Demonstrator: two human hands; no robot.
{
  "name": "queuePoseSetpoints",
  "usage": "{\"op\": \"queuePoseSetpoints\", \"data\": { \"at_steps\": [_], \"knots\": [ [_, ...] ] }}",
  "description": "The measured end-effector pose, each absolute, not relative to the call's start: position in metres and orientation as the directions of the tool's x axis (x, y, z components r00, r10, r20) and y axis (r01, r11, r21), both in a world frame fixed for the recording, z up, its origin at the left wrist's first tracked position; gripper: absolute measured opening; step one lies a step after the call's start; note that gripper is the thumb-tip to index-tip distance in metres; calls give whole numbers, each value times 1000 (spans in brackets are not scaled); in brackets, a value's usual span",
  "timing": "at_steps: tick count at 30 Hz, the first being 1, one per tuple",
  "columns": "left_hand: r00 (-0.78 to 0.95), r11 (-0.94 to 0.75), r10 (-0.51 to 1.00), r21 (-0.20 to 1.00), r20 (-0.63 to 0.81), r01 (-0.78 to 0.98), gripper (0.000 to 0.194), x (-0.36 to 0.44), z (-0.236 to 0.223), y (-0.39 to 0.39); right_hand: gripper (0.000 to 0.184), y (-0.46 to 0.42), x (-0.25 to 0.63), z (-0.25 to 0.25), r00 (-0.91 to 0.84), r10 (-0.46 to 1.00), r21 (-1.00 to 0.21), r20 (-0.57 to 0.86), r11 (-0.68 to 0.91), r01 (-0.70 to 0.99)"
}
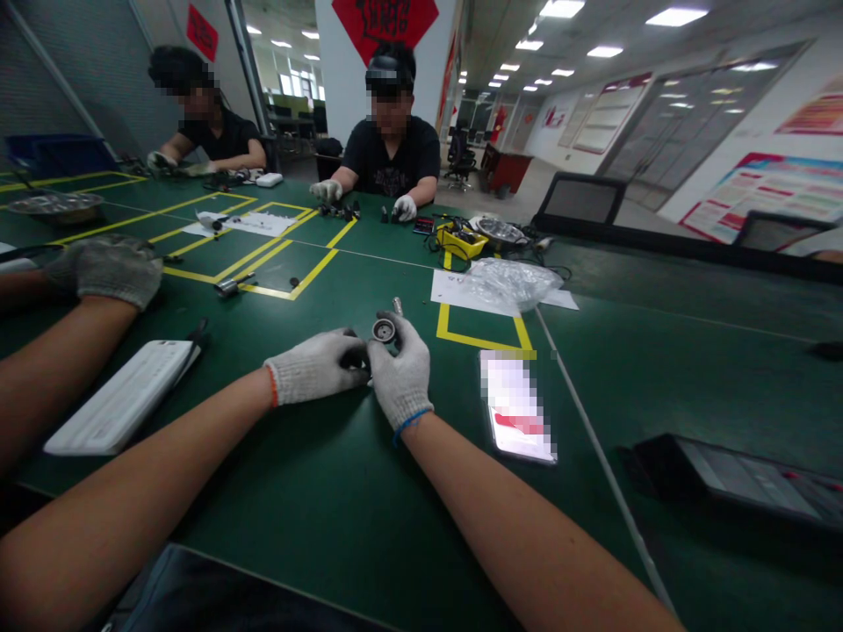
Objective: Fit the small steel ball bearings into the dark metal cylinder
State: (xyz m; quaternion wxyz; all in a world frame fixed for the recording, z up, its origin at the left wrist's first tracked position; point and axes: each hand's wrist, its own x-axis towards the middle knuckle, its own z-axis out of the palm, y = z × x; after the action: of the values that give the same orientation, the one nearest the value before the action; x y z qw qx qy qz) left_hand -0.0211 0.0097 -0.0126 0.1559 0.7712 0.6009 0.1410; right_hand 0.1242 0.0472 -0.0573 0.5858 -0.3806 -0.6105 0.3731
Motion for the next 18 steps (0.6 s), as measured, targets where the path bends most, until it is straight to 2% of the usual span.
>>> {"op": "queuePoseSetpoints", "data": {
  "at_steps": [5, 11, 18],
  "knots": [
    [221, -233, 972, 343, 75, 910, 18, -12, -15, 7, 38, 46, 124, -59, -33, 890, -889, 455, 456, 49],
    [155, -191, 981, 409, 120, 892, 7, -4, -16, 7, 38, 45, 124, -60, -71, 878, -874, 473, 478, 85],
    [171, -187, 982, 318, 79, 929, 13, -2, -14, 6, 39, 45, 126, -60, -91, 875, -869, 476, 483, 104]
  ]
}}
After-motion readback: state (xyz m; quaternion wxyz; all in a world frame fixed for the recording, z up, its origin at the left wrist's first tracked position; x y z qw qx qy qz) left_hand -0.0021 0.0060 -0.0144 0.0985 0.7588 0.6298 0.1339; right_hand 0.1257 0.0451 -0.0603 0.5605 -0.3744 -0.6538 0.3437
